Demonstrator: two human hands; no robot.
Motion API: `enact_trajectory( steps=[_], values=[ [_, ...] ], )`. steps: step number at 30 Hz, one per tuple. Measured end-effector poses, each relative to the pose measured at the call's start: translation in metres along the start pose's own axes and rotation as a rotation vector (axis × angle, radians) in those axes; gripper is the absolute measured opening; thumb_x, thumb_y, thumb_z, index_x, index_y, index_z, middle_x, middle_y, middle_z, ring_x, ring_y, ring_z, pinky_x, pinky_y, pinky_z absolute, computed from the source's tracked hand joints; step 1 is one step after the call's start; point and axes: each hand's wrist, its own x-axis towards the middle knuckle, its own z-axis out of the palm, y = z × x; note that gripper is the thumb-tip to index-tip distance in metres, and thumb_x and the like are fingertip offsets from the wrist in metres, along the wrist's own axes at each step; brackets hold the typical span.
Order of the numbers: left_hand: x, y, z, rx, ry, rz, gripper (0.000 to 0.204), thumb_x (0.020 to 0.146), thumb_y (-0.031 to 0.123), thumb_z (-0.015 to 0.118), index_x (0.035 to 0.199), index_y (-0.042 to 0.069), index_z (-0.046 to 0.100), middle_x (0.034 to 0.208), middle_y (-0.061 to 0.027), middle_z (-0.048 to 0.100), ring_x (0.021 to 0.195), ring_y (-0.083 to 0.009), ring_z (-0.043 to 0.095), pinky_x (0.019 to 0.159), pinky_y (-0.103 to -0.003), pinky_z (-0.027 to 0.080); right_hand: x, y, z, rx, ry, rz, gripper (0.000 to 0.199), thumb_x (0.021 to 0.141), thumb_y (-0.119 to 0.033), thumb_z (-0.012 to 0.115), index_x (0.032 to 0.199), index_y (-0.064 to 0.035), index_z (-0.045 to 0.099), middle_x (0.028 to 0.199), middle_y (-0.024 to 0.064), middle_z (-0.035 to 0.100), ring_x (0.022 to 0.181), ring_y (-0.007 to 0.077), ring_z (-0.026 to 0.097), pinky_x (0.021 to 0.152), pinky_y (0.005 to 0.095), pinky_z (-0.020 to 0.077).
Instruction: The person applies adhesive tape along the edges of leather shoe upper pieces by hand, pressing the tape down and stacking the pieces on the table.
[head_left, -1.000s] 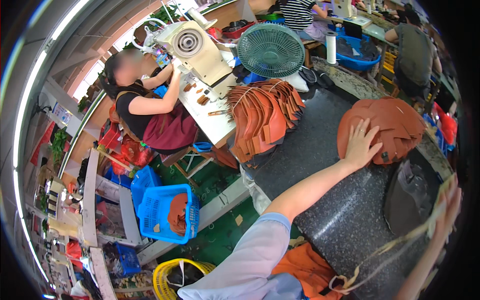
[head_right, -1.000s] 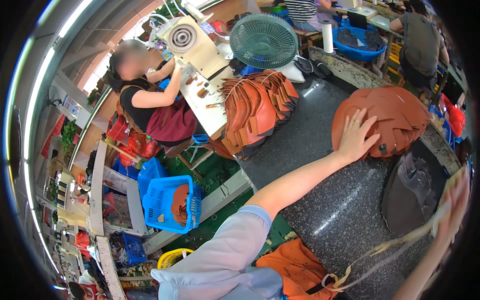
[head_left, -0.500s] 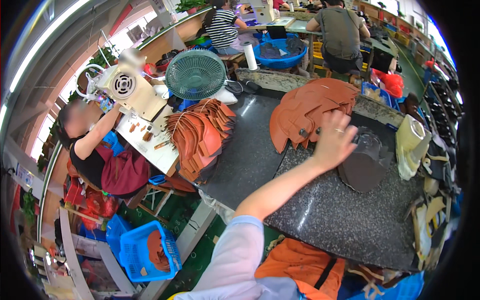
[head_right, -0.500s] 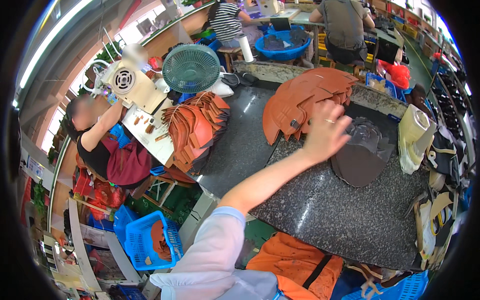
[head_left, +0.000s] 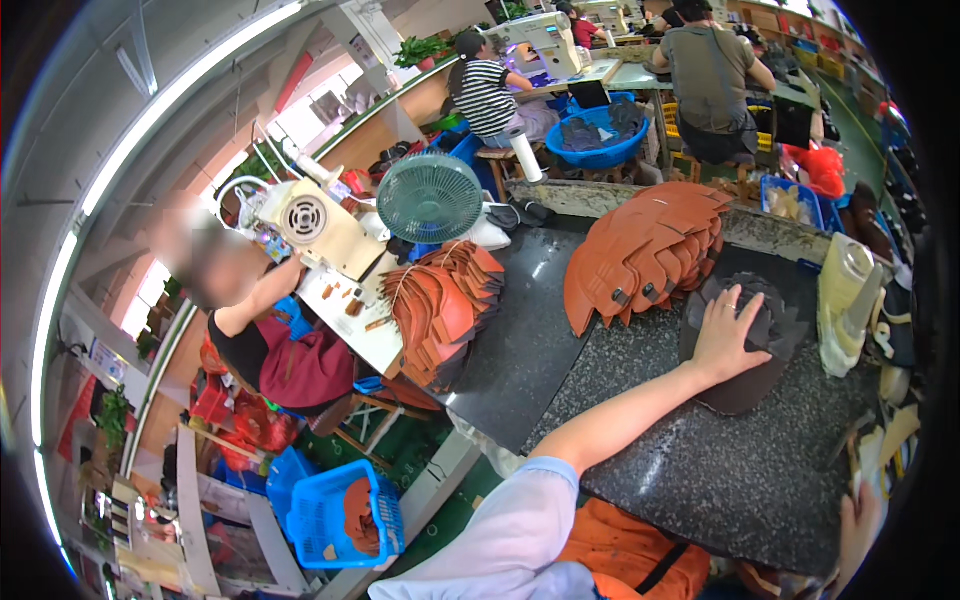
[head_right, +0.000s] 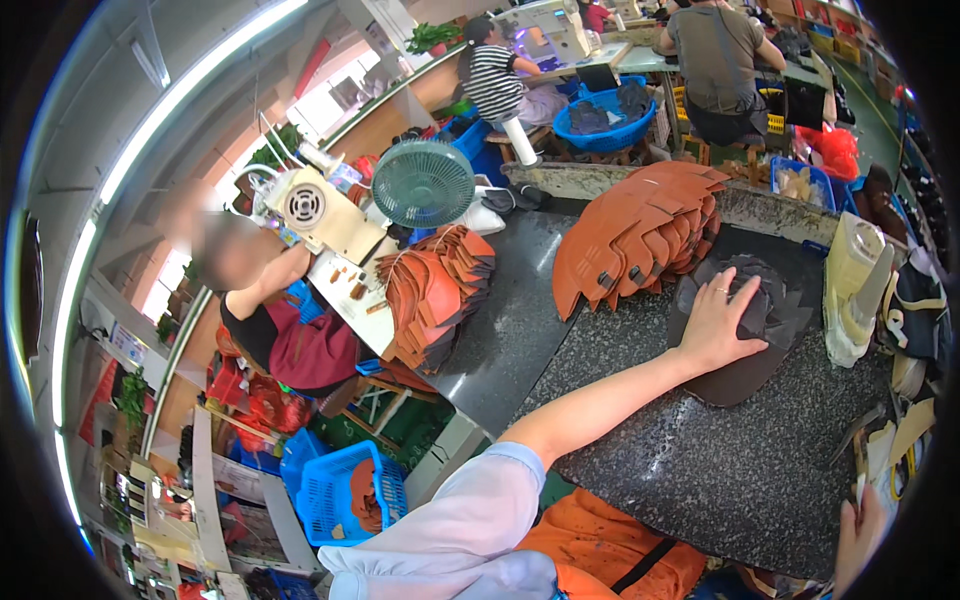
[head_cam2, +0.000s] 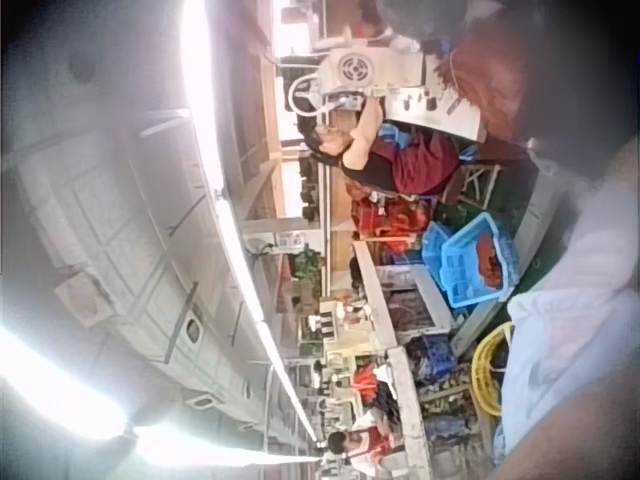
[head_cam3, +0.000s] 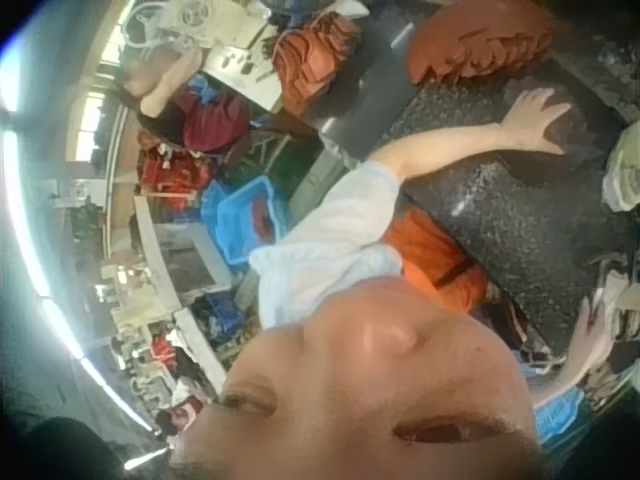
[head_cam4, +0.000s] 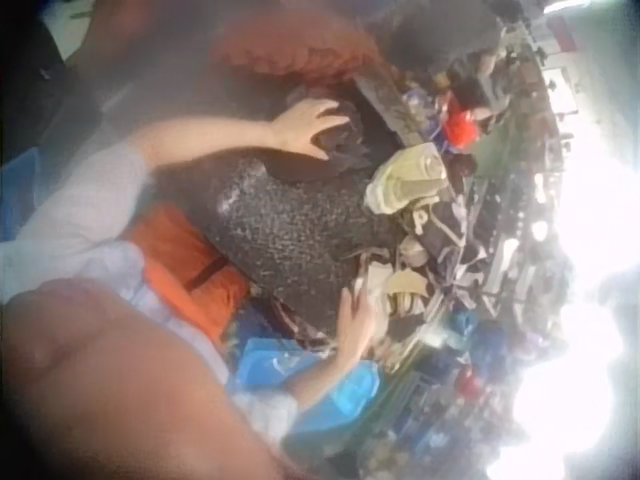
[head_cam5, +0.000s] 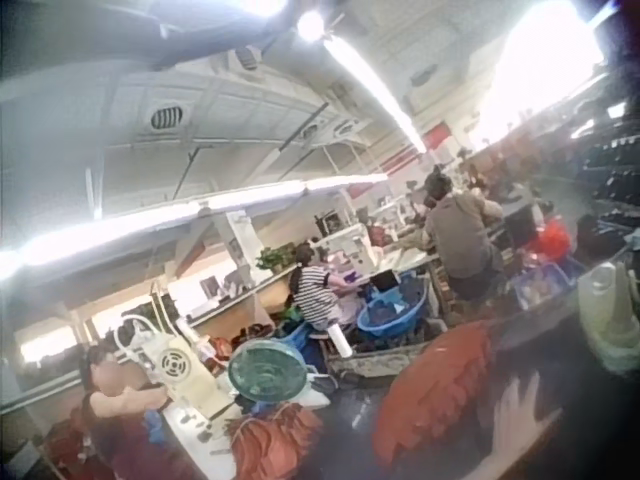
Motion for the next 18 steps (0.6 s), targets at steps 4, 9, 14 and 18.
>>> enact_trajectory(
  steps=[4, 9, 14, 18],
  values=[
    [-0.012, 0.004, -0.003, -0.350, 0.207, -0.015, 0.085, 0.078, 0.016, 0.083, 0.150, 0.005, 0.040, 0.138, -0.0211, 0.044, 0.126, -0.0400, 0.048, 0.107, -0.046, 0.039, 0.016, -0.061, 0.036, 0.360, 0.074, 0.079, 0.030, 0.099, -0.001, 0.058, 0.128, 0.0035, 0.059, 0.113, 0.0112, 0.064, 0.100, 0.0198, 0.061, 0.091, 0.0313, 0.0484],
    [-0.043, 0.016, -0.047, -0.400, -0.038, -0.045, 0.043, 0.082, 0.010, 0.079, 0.122, 0.006, 0.063, 0.116, -0.0112, 0.052, 0.119, -0.0318, 0.049, 0.104, -0.041, 0.040, 0.040, -0.119, 0.065, 0.560, 0.114, 0.093, 0.012, 0.097, 0.002, 0.056, 0.106, 0.0051, 0.062, 0.088, 0.0055, 0.058, 0.073, 0.0093, 0.051, 0.064, 0.0251, 0.0420],
    [-0.060, -0.003, -0.051, -0.321, -0.069, -0.078, 0.032, 0.081, 0.007, 0.078, 0.108, 0.007, 0.061, 0.108, -0.0099, 0.055, 0.124, -0.0337, 0.046, 0.106, -0.043, 0.038, 0.052, -0.131, 0.074, 0.623, 0.053, 0.226, 0.010, 0.097, 0.002, 0.053, 0.098, 0.0048, 0.062, 0.077, 0.0033, 0.052, 0.067, 0.0081, 0.048, 0.059, 0.0256, 0.0386],
    [-0.072, 0.022, -0.085, -0.385, -0.017, 0.108, 0.033, 0.080, -0.002, 0.076, 0.108, 0.006, 0.060, 0.108, -0.0089, 0.060, 0.119, -0.0330, 0.056, 0.101, -0.042, 0.045, 0.050, -0.125, 0.093, 0.585, 0.097, 0.161, 0.010, 0.099, 0.001, 0.053, 0.100, 0.0045, 0.063, 0.081, 0.0026, 0.056, 0.068, 0.0069, 0.048, 0.060, 0.0239, 0.0381]
  ],
)
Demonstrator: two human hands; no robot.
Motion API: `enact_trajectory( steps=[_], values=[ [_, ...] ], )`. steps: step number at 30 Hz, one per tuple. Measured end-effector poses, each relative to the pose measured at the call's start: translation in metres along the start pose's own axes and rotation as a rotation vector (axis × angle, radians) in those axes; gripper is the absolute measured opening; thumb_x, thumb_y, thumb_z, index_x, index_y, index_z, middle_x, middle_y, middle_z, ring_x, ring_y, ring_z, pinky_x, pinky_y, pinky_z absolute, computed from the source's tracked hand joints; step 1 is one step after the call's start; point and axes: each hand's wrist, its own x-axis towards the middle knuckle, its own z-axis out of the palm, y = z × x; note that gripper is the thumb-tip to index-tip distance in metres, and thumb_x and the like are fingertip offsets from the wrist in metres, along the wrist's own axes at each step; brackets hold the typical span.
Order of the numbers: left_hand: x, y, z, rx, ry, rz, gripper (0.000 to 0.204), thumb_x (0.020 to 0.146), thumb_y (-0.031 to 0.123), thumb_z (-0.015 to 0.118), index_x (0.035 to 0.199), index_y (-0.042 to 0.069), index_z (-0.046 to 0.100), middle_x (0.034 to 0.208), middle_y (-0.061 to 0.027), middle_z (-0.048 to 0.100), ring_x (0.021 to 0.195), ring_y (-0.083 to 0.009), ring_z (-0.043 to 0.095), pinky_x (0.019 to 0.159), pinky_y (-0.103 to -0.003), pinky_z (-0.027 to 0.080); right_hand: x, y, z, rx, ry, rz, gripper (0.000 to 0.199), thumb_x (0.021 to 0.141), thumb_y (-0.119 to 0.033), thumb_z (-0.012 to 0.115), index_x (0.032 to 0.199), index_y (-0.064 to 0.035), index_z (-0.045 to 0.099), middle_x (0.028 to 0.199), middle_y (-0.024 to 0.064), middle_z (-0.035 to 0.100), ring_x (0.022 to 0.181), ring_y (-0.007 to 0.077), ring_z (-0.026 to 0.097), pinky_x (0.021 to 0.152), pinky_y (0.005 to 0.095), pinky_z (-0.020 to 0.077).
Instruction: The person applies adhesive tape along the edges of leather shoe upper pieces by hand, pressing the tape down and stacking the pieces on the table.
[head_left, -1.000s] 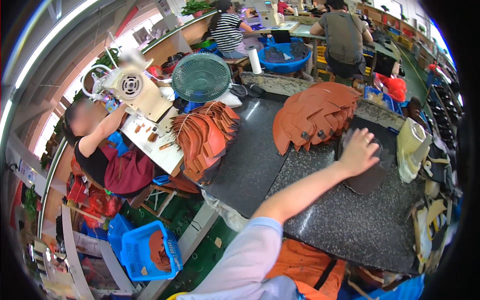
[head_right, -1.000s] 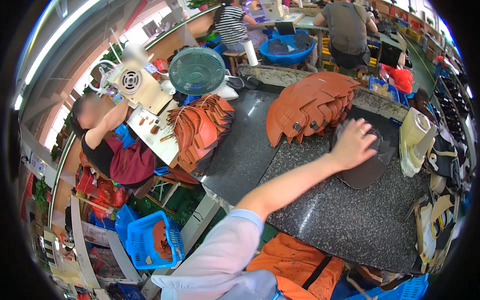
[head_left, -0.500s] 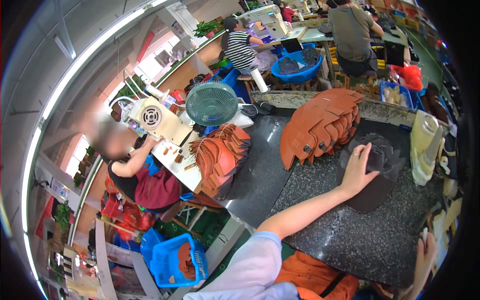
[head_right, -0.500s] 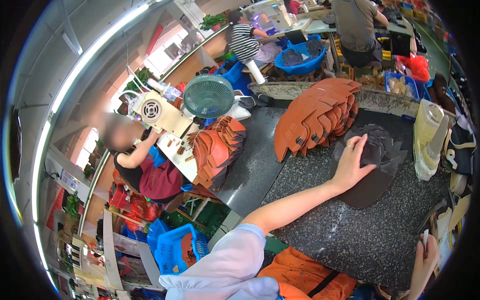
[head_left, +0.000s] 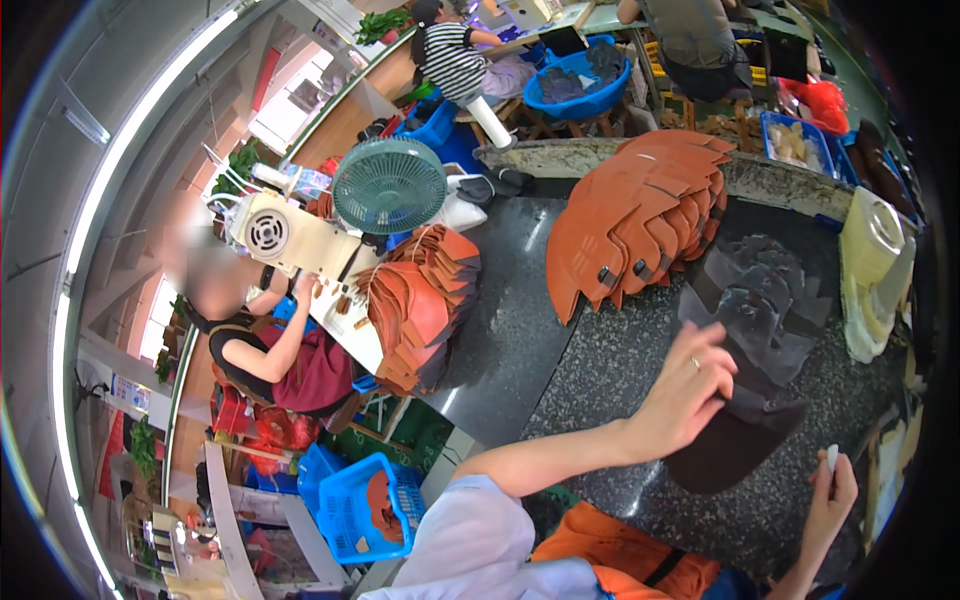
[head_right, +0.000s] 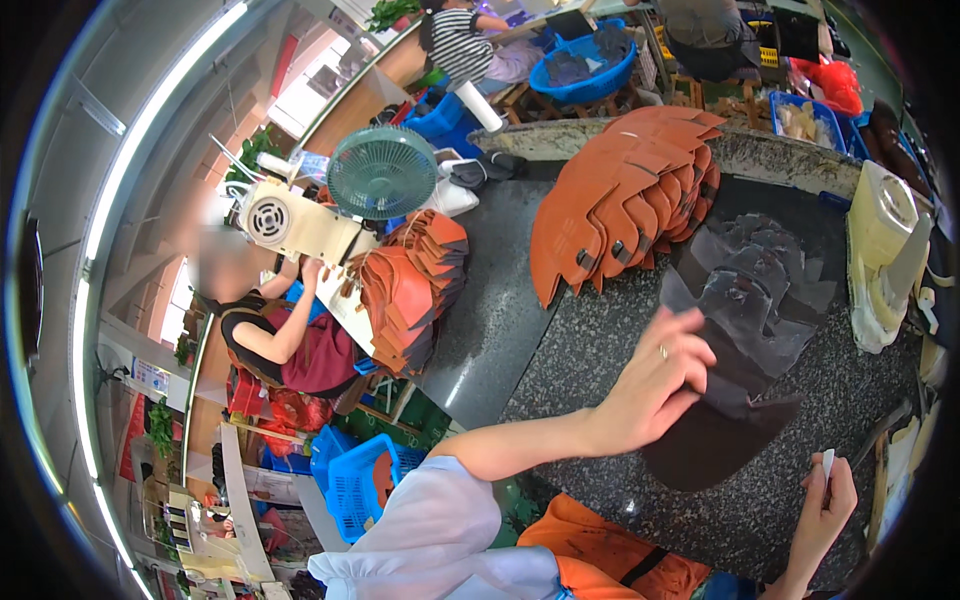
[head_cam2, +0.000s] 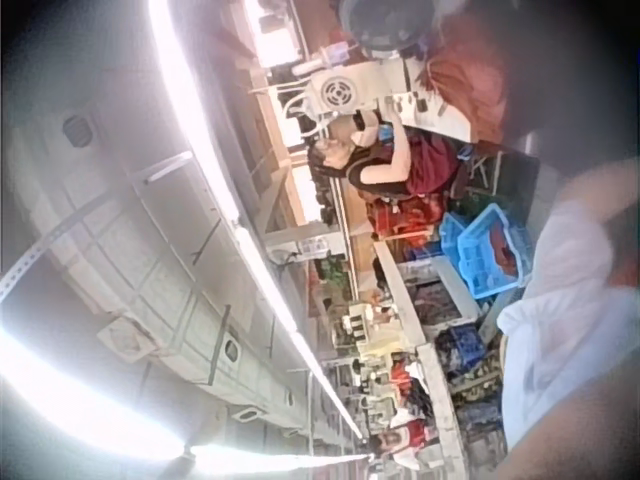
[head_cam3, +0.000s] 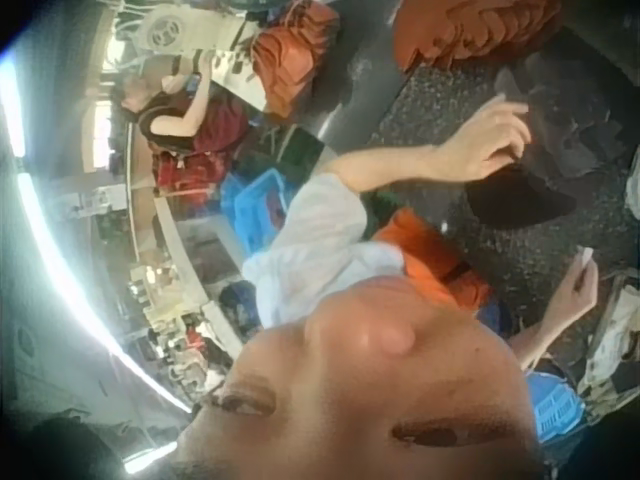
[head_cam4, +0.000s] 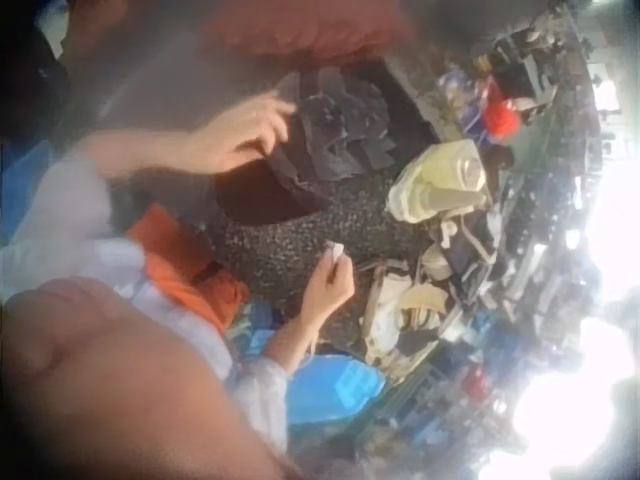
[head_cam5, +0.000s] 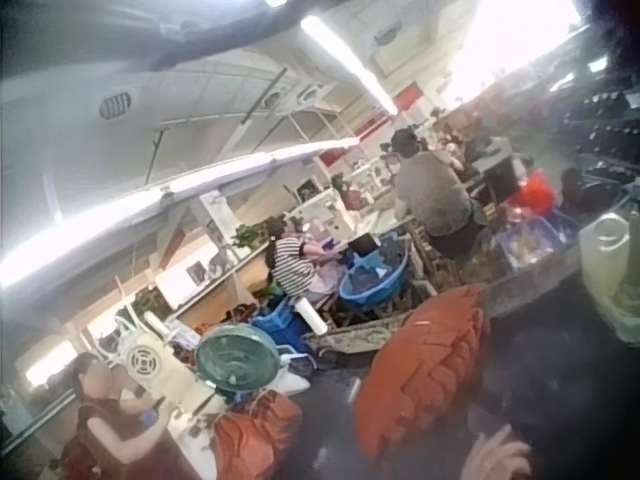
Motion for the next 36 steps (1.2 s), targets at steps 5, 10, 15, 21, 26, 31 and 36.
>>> enact_trajectory(
  steps=[5, 10, 15, 21, 26, 31, 36],
  values=[
    [-0.013, 0.061, -0.043, -0.460, 0.067, -0.024, 0.028, 0.087, -0.007, 0.069, 0.111, 0.004, 0.059, 0.102, -0.0128, 0.067, 0.091, -0.0315, 0.070, 0.077, -0.036, 0.056, -0.009, -0.007, 0.002, 0.039, 0.230, -0.006, 0.014, 0.103, -0.002, 0.054, 0.107, 0.0025, 0.066, 0.092, -0.0002, 0.063, 0.071, 0.0050, 0.047, 0.061, 0.0209, 0.0374],
    [-0.040, 0.041, -0.014, -0.286, -0.174, -0.235, 0.038, 0.088, 0.003, 0.072, 0.123, 0.004, 0.058, 0.122, -0.0169, 0.064, 0.110, -0.0348, 0.066, 0.093, -0.046, 0.054, -0.035, -0.062, 0.023, -0.039, 0.080, -0.062, 0.013, 0.092, 0.002, 0.061, 0.103, 0.0013, 0.068, 0.084, -0.0008, 0.059, 0.069, 0.0060, 0.047, 0.059, 0.0228, 0.0363],
    [-0.070, 0.064, 0.010, -0.090, 0.059, -0.035, 0.060, 0.078, 0.015, 0.079, 0.133, 0.005, 0.057, 0.141, -0.0169, 0.051, 0.133, -0.0389, 0.048, 0.114, -0.058, 0.035, -0.044, -0.105, 0.076, -0.187, -0.276, -0.465, 0.016, 0.074, 0.003, 0.064, 0.090, 0.0018, 0.064, 0.068, 0.0124, 0.049, 0.058, 0.0281, 0.049, 0.054, 0.0394, 0.0356],
    [-0.088, 0.075, 0.020, -0.269, 0.237, -0.049, 0.038, 0.078, 0.010, 0.078, 0.114, 0.003, 0.068, 0.119, -0.0116, 0.067, 0.110, -0.0335, 0.064, 0.099, -0.048, 0.051, -0.051, -0.123, 0.085, -0.112, -0.317, -0.474, 0.008, 0.075, 0.005, 0.061, 0.081, 0.0024, 0.057, 0.067, 0.0119, 0.046, 0.058, 0.0262, 0.048, 0.054, 0.0388, 0.0341],
    [-0.083, 0.083, 0.013, -0.202, 0.343, 0.096, 0.031, 0.078, 0.008, 0.078, 0.108, 0.003, 0.071, 0.116, -0.0115, 0.068, 0.105, -0.0353, 0.066, 0.095, -0.047, 0.054, -0.053, -0.116, 0.076, -0.027, -0.376, -0.402, 0.009, 0.083, 0.003, 0.062, 0.091, 0.0044, 0.062, 0.078, 0.0109, 0.059, 0.068, 0.0202, 0.057, 0.064, 0.0304, 0.0433],
    [-0.089, 0.095, 0.024, -0.200, 0.335, 0.118, 0.030, 0.081, 0.010, 0.078, 0.109, 0.005, 0.072, 0.119, -0.0128, 0.067, 0.109, -0.0360, 0.065, 0.096, -0.047, 0.053, -0.072, -0.098, 0.072, 0.052, -0.076, -0.128, 0.011, 0.084, 0.004, 0.064, 0.095, 0.0021, 0.068, 0.077, 0.0083, 0.061, 0.067, 0.0194, 0.057, 0.064, 0.0303, 0.0442],
    [-0.060, 0.092, 0.011, 0.083, 0.141, 0.090, 0.068, 0.081, 0.029, 0.077, 0.137, -0.003, 0.054, 0.141, -0.0259, 0.048, 0.132, -0.0471, 0.046, 0.111, -0.056, 0.038, -0.070, -0.075, 0.047, -0.322, 0.076, -0.736, 0.012, 0.083, 0.005, 0.070, 0.094, 0.0000, 0.072, 0.084, 0.0142, 0.070, 0.071, 0.0294, 0.065, 0.066, 0.0379, 0.0498]
  ],
)
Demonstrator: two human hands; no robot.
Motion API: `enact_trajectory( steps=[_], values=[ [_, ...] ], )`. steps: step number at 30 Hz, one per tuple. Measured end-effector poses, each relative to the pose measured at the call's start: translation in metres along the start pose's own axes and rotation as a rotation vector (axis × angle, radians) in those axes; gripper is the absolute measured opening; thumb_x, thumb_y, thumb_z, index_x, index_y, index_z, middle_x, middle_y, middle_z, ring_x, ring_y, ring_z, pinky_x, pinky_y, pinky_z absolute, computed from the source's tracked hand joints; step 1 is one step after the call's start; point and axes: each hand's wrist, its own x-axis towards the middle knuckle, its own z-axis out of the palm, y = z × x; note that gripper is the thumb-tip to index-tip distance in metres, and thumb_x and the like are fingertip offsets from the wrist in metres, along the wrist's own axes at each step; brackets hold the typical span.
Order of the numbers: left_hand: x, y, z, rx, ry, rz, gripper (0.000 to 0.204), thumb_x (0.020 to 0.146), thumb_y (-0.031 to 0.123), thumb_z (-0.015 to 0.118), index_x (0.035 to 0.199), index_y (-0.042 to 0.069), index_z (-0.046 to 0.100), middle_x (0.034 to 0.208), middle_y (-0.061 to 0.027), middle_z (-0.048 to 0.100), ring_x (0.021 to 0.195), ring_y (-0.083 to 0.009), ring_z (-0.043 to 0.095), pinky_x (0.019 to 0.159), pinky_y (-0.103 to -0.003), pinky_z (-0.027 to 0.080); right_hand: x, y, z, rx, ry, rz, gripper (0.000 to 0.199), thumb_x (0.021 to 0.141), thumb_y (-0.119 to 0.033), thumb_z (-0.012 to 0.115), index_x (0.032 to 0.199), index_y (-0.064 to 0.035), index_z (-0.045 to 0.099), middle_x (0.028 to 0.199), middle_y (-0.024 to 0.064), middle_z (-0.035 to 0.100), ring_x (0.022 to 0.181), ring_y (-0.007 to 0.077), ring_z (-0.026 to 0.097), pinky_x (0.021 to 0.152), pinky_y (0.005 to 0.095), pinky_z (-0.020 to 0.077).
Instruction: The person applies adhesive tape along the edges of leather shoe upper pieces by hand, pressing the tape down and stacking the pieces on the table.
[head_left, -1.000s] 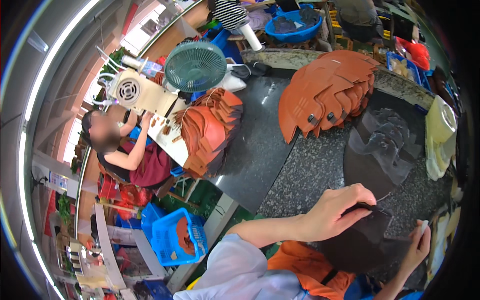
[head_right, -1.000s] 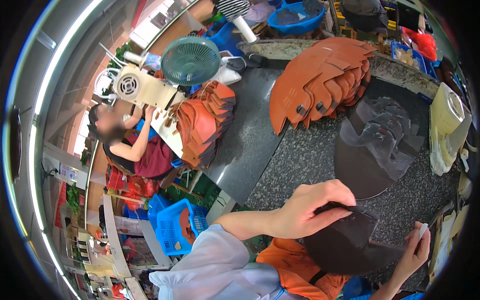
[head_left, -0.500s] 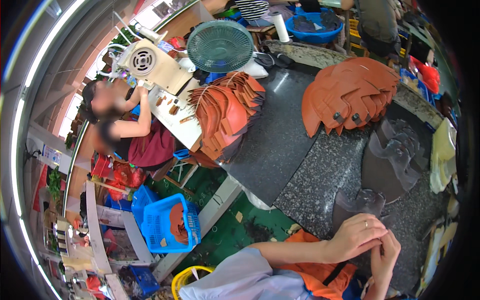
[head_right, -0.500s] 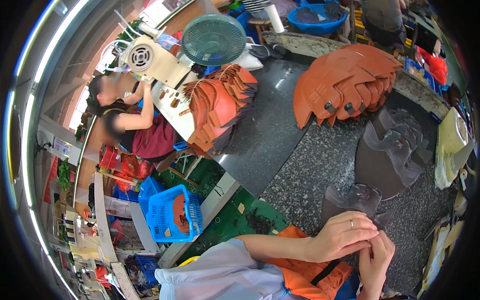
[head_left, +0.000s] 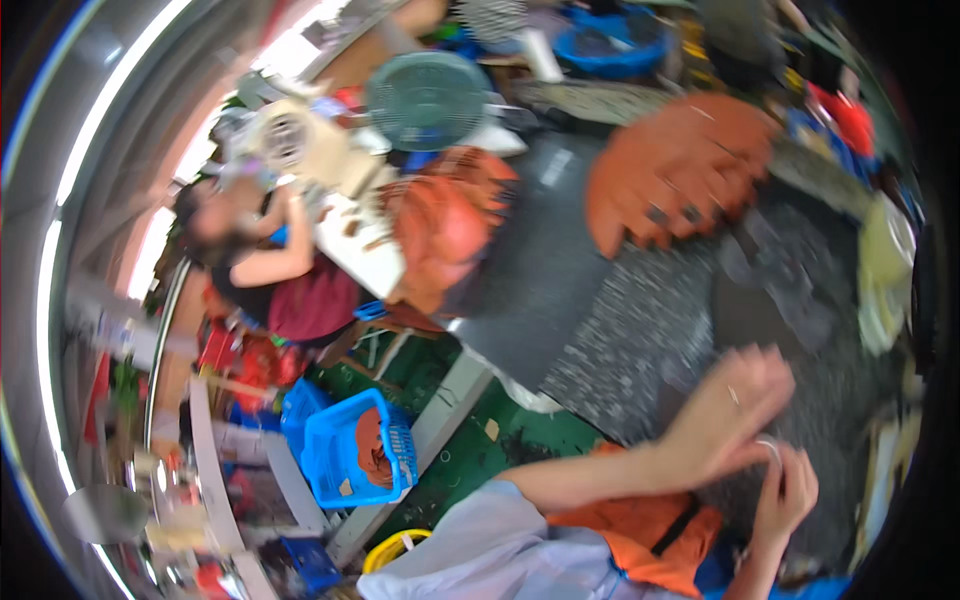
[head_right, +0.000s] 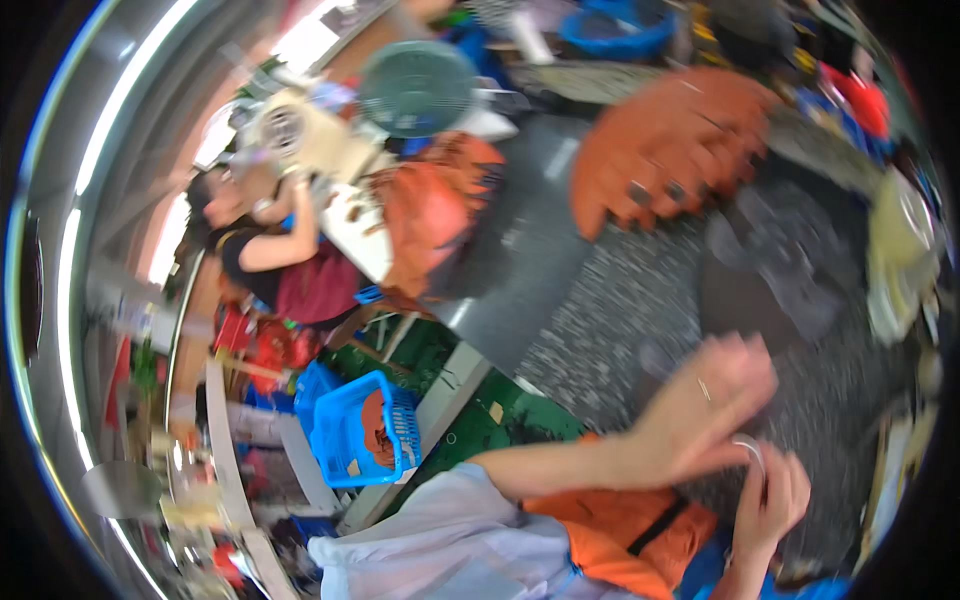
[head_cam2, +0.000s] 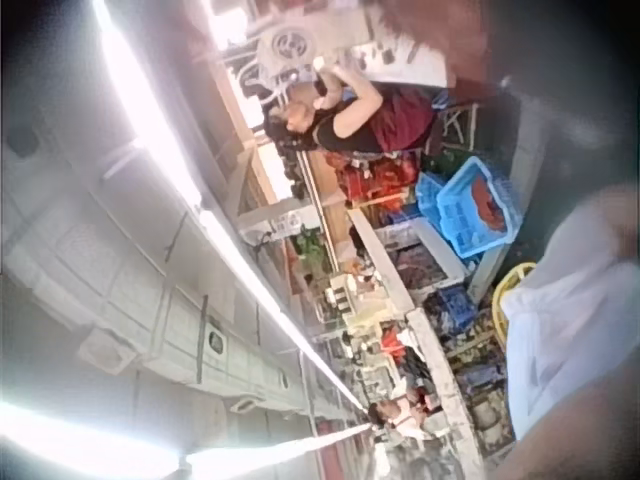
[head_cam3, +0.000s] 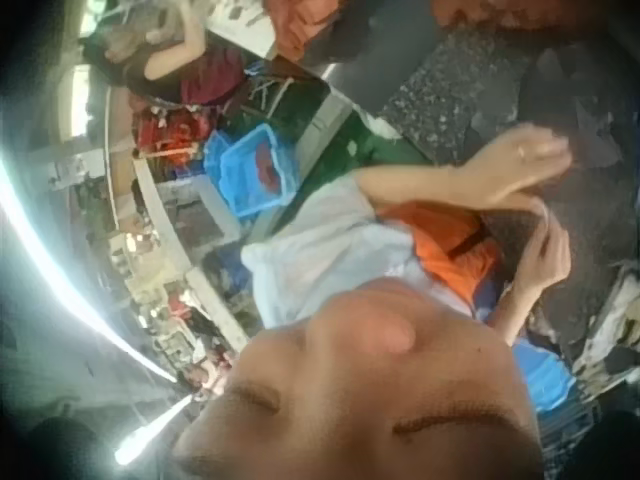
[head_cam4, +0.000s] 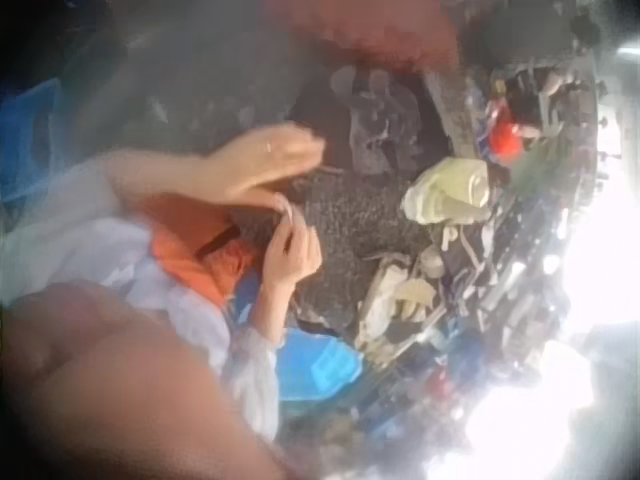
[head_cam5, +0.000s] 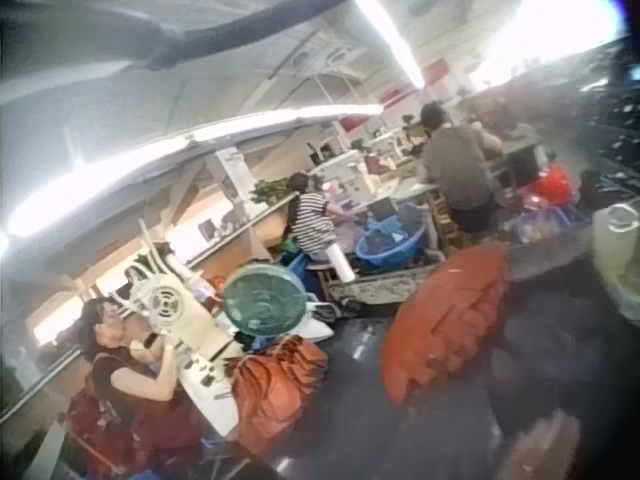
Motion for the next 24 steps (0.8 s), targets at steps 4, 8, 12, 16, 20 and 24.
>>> enact_trajectory(
  steps=[4, 8, 12, 16, 20, 24],
  values=[
    [0.008, -0.065, -0.014, 0.624, -0.291, -0.246, 0.083, 0.079, 0.037, 0.079, 0.145, 0.000, 0.045, 0.152, -0.0277, 0.039, 0.140, -0.0527, 0.033, 0.114, -0.064, 0.027, 0.027, -0.014, -0.002, 0.266, 0.010, 0.360, 0.012, 0.081, 0.006, 0.069, 0.091, -0.0004, 0.073, 0.068, 0.0085, 0.058, 0.056, 0.0177, 0.054, 0.052, 0.0298, 0.0397],
    [-0.006, -0.078, -0.011, 0.326, -0.284, -0.201, 0.033, 0.084, 0.009, 0.078, 0.112, 0.002, 0.062, 0.131, -0.0182, 0.064, 0.129, -0.0317, 0.058, 0.113, -0.050, 0.039, 0.028, 0.003, -0.005, 0.364, -0.072, 0.292, 0.019, 0.076, 0.002, 0.078, 0.093, -0.0043, 0.073, 0.069, 0.0058, 0.056, 0.053, 0.0192, 0.054, 0.048, 0.0307, 0.0390],
    [-0.004, -0.048, 0.004, -0.309, -0.380, -0.816, 0.031, 0.089, -0.009, 0.067, 0.119, -0.001, 0.062, 0.120, -0.0064, 0.066, 0.099, -0.0095, 0.065, 0.082, -0.025, 0.055, 0.027, 0.004, 0.005, 0.467, -0.159, 0.184, 0.014, 0.079, -0.002, 0.077, 0.090, -0.0050, 0.069, 0.083, 0.0084, 0.062, 0.067, 0.0259, 0.064, 0.058, 0.0372, 0.0515],
    [-0.002, -0.042, 0.018, -0.697, -0.416, -0.935, 0.053, 0.086, -0.016, 0.065, 0.136, -0.003, 0.057, 0.121, -0.0092, 0.065, 0.104, -0.0117, 0.065, 0.087, -0.024, 0.055, 0.034, 0.013, 0.025, 0.380, -0.320, 0.215, 0.009, 0.086, -0.009, 0.070, 0.089, -0.0034, 0.065, 0.090, 0.0118, 0.063, 0.079, 0.0343, 0.067, 0.066, 0.0423, 0.0541],
    [-0.006, -0.045, 0.005, -0.869, -0.575, -0.932, 0.057, 0.088, -0.015, 0.064, 0.143, -0.002, 0.053, 0.124, -0.0094, 0.065, 0.107, -0.0115, 0.064, 0.090, -0.023, 0.053, 0.037, 0.014, 0.024, 0.380, -0.393, 0.277, 0.009, 0.085, -0.006, 0.072, 0.091, -0.0021, 0.067, 0.092, 0.0107, 0.065, 0.075, 0.0312, 0.068, 0.065, 0.0393, 0.0551],
    [-0.018, -0.045, 0.010, -0.647, -0.455, -0.803, 0.034, 0.097, 0.003, 0.064, 0.131, 0.003, 0.066, 0.099, -0.0097, 0.076, 0.093, -0.0096, 0.070, 0.079, -0.026, 0.053, 0.042, 0.007, 0.025, 0.328, -0.395, 0.255, 0.011, 0.088, -0.013, 0.069, 0.090, -0.0025, 0.064, 0.083, 0.0131, 0.062, 0.076, 0.0349, 0.066, 0.064, 0.0440, 0.0537]
  ],
)
